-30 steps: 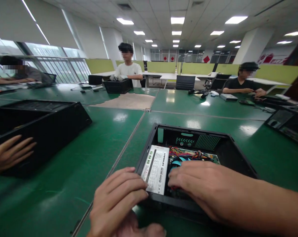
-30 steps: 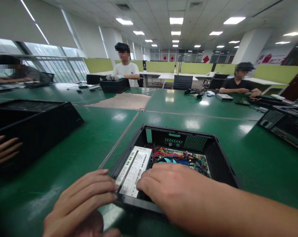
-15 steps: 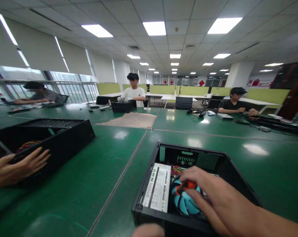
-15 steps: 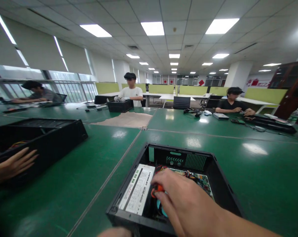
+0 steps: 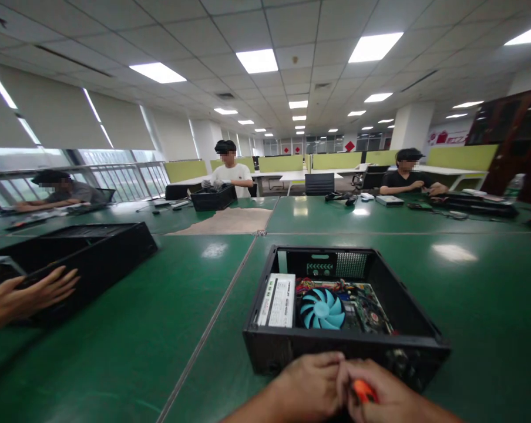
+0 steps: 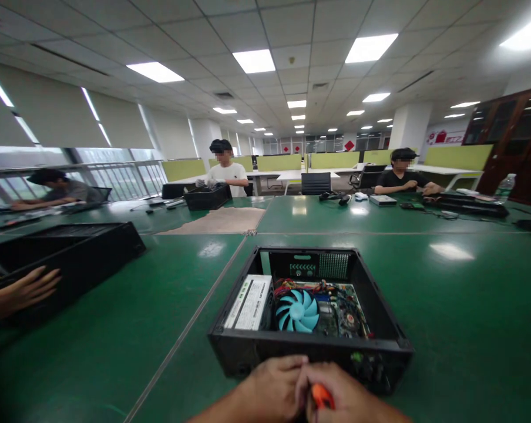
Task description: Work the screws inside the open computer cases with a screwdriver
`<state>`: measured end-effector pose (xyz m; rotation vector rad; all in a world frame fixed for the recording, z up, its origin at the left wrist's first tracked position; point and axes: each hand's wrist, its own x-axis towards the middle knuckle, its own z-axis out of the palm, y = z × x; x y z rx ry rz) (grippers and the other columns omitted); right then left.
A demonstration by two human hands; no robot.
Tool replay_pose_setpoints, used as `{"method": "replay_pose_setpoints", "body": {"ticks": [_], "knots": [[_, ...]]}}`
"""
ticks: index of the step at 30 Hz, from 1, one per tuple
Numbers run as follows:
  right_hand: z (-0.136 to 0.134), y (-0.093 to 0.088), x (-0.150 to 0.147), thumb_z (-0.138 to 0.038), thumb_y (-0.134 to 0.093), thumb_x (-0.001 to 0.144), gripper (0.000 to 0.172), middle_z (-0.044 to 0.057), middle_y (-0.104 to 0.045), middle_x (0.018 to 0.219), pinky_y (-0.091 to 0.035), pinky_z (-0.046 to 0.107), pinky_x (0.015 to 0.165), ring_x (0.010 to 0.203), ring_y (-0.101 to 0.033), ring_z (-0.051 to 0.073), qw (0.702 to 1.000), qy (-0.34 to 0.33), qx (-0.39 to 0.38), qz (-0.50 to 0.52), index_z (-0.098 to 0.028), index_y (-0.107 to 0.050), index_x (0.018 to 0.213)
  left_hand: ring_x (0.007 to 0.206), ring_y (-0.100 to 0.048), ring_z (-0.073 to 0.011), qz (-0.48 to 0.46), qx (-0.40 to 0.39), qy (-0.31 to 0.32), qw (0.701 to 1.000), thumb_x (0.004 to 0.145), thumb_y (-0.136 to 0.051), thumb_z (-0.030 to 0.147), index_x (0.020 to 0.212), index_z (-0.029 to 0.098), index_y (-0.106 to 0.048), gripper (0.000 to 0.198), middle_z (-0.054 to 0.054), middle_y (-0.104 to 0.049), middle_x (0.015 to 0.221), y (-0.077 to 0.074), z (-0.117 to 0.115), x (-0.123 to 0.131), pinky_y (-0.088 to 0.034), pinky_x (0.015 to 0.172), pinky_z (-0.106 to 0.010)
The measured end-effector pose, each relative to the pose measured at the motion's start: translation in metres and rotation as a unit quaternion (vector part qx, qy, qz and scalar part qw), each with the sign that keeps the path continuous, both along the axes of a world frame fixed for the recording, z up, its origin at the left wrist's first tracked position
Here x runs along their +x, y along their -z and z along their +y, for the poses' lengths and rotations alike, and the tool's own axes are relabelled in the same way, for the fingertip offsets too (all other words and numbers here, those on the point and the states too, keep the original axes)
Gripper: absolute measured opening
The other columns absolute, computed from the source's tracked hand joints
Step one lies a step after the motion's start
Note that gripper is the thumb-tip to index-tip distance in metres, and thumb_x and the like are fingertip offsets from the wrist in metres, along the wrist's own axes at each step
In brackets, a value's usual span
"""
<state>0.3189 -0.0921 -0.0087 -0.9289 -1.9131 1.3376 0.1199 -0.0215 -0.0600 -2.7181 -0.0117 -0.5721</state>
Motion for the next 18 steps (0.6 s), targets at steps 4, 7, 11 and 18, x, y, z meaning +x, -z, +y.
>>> {"method": "replay_pose_setpoints", "body": {"ticks": [4, 7, 11, 18], "knots": [[0.051, 0.033, -0.005, -0.021, -0.049, 0.06, 0.02, -0.004, -0.052, 0.063, -0.043, 0.026, 0.056, 0.056, -0.051, 0.013, 0.976, 0.096, -0.093, 0.174, -0.019, -0.051, 0.08, 0.133, -0.048, -0.0188, -0.021, -0.142, -0.044, 0.989, 0.087, -0.057, 0.019, 0.13, 0.012, -0.057, 0.044, -0.011, -0.055, 0.14, -0.015, 0.053, 0.02, -0.022, 0.121, -0.034], [0.069, 0.048, -0.007, -0.025, -0.043, 0.06, 0.019, -0.002, -0.058, 0.065, -0.042, 0.025, 0.055, 0.054, -0.055, 0.013, 0.966, 0.12, -0.121, 0.194, -0.021, -0.045, 0.078, 0.135, -0.046, -0.0242, -0.074, -0.248, -0.077, 0.963, 0.076, -0.06, 0.015, 0.129, 0.018, -0.059, 0.053, -0.009, -0.055, 0.141, -0.021, 0.072, 0.027, -0.019, 0.121, -0.044], [0.056, 0.059, -0.011, -0.022, -0.043, 0.05, 0.024, 0.001, -0.065, 0.059, -0.043, 0.026, 0.049, 0.046, -0.057, 0.015, 0.97, 0.04, -0.163, 0.175, -0.02, -0.045, 0.074, 0.12, -0.058, -0.0277, -0.201, -0.383, -0.143, 0.89, 0.087, -0.046, 0.019, 0.116, 0.015, -0.066, 0.035, -0.015, -0.065, 0.126, -0.016, 0.052, 0.024, -0.04, 0.107, -0.05], [0.035, 0.066, -0.029, -0.016, -0.043, 0.046, 0.034, 0.001, -0.068, 0.061, -0.047, 0.024, 0.048, 0.048, -0.062, 0.016, 0.966, -0.078, -0.215, 0.117, -0.017, -0.055, 0.078, 0.062, -0.063, -0.0173, -0.19, -0.64, -0.155, 0.729, 0.098, -0.029, 0.054, 0.084, 0.009, -0.069, 0.062, -0.008, -0.066, 0.068, 0.001, 0.023, 0.03, -0.049, 0.059, -0.028]]}}
